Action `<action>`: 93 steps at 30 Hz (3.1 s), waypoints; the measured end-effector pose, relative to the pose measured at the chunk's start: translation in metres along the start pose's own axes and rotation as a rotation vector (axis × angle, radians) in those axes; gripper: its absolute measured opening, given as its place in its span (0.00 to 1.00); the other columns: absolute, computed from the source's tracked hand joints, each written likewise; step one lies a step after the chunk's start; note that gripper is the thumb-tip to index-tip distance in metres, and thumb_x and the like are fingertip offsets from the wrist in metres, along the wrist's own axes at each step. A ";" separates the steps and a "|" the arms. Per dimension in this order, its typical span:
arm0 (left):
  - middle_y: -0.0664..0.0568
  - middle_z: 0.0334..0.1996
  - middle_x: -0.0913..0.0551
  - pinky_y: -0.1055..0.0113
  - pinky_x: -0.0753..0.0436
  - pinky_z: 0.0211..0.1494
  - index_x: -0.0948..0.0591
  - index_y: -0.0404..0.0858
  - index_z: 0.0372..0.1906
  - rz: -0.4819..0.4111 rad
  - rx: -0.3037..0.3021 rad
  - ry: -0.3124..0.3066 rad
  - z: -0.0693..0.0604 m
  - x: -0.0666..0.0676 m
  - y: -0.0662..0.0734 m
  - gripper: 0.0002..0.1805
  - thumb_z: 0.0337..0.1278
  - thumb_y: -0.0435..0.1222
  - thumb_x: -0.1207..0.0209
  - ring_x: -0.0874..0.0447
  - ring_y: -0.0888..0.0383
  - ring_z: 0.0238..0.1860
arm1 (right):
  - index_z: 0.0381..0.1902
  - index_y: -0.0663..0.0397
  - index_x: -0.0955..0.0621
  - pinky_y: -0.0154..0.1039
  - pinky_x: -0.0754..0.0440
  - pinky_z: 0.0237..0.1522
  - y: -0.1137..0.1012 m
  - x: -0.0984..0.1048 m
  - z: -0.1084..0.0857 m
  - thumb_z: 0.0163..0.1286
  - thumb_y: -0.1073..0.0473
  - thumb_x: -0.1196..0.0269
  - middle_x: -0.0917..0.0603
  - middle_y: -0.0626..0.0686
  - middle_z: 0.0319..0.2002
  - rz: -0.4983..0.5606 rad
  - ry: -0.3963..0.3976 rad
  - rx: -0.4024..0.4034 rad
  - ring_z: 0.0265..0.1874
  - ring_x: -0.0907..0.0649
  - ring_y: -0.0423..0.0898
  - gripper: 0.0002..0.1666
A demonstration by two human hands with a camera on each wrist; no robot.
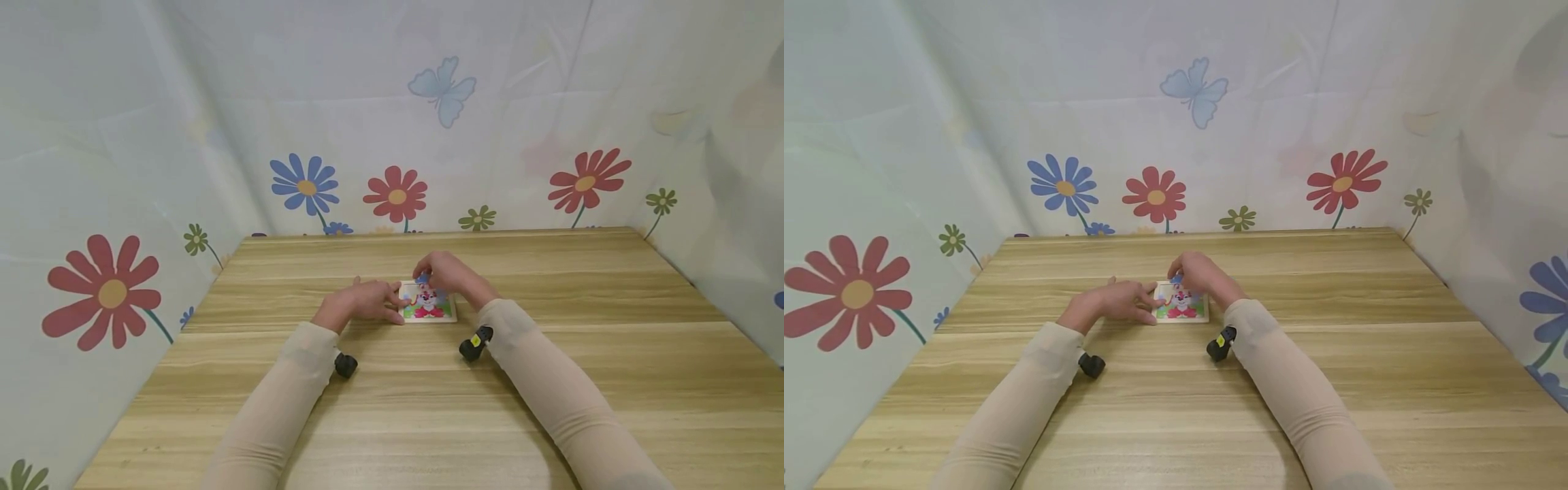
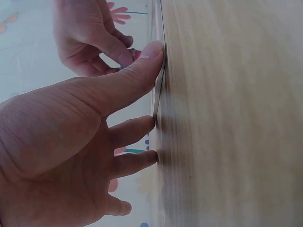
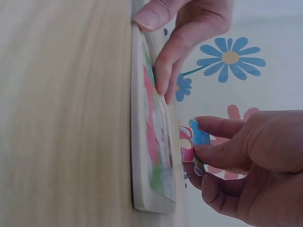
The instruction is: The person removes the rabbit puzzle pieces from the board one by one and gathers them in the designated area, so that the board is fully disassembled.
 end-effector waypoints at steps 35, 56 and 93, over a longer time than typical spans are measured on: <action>0.50 0.78 0.45 0.30 0.67 0.71 0.23 0.54 0.67 -0.011 0.011 0.015 -0.002 0.001 0.001 0.30 0.60 0.53 0.34 0.51 0.48 0.78 | 0.49 0.71 0.15 0.52 0.20 0.50 0.102 0.071 -0.052 0.69 0.71 0.36 0.12 0.62 0.40 0.209 0.186 -0.078 0.37 0.14 0.51 0.12; 0.49 0.78 0.46 0.29 0.67 0.70 0.25 0.54 0.68 0.003 -0.002 0.006 -0.001 0.000 0.000 0.30 0.61 0.53 0.35 0.51 0.47 0.78 | 0.46 0.71 0.14 0.44 0.20 0.46 0.119 0.051 -0.046 0.59 0.69 0.27 0.12 0.63 0.43 0.104 0.082 -0.122 0.39 0.19 0.48 0.17; 0.49 0.78 0.45 0.27 0.65 0.69 0.24 0.55 0.68 0.015 -0.004 0.002 0.000 -0.001 0.001 0.30 0.61 0.55 0.36 0.48 0.47 0.77 | 0.46 0.61 0.11 0.44 0.19 0.49 0.032 0.004 -0.015 0.63 0.69 0.31 0.12 0.57 0.44 0.049 -0.055 -0.017 0.42 0.17 0.49 0.13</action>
Point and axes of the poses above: each hand's wrist, its own z-axis towards the middle knuckle, its own x-axis out of the back of the hand, y = z × x, the point moved 8 cm from there along z, towards the middle knuckle
